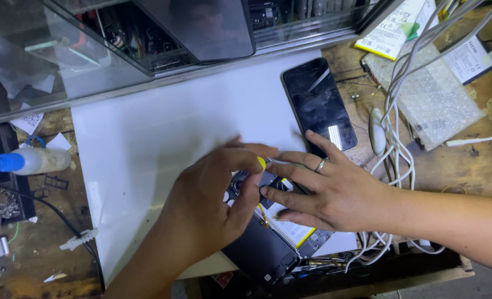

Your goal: The person uses a small screwdriver to remove screws from the back of a disassembled smartphone. They then remove the camera module and place it on the table. The person continues to unscrew components and reposition the phone on the workbench.

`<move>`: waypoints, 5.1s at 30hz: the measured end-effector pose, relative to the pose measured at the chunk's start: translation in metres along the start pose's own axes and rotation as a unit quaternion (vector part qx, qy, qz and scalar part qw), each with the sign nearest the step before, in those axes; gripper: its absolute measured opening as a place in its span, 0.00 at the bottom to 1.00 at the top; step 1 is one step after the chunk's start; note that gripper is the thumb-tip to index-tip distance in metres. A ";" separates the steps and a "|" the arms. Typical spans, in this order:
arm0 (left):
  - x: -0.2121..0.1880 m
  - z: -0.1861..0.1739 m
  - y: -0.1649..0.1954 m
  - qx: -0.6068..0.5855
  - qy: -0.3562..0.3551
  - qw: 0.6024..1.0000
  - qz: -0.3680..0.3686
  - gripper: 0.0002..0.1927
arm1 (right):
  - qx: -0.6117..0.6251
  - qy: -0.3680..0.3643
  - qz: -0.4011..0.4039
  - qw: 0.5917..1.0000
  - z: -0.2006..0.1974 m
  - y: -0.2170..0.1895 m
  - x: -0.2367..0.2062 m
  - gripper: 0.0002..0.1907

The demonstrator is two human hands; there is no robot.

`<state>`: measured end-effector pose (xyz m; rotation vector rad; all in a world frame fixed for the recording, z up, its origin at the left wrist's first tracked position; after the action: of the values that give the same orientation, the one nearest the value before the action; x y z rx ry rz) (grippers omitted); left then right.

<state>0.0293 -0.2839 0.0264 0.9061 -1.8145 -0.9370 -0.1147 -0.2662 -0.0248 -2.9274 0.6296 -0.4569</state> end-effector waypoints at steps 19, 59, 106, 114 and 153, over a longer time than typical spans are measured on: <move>-0.007 0.001 -0.015 0.132 0.048 0.990 0.028 0.24 | -0.005 0.000 -0.001 1.000 -0.002 0.000 0.000 0.22; -0.005 0.006 -0.002 0.076 0.039 0.996 0.037 0.17 | 0.004 -0.005 -0.001 1.000 -0.001 -0.002 0.001 0.18; -0.010 0.004 -0.013 0.131 0.060 0.989 0.038 0.20 | -0.011 0.001 0.006 1.000 -0.004 -0.001 0.001 0.21; -0.013 0.019 -0.016 0.106 0.041 0.992 0.046 0.21 | -0.023 -0.010 0.016 1.000 -0.005 0.002 0.000 0.18; -0.233 -0.112 -0.026 0.134 0.434 0.887 -0.083 0.30 | -0.063 -0.024 0.010 0.998 -0.009 -0.022 0.006 0.24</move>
<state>0.2182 -0.1201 -0.0444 1.3905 -1.0960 -0.2633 -0.1036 -0.2489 -0.0112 -3.0361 0.7052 -0.3555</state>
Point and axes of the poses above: each hand's wrist, its own x-axis towards the middle knuckle, its own z-axis out of the palm, y = z × x, the point moved 8 cm from there along x, towards the middle knuckle, and after that the axes turned 11 degrees about -x, right-handed, at the moved point
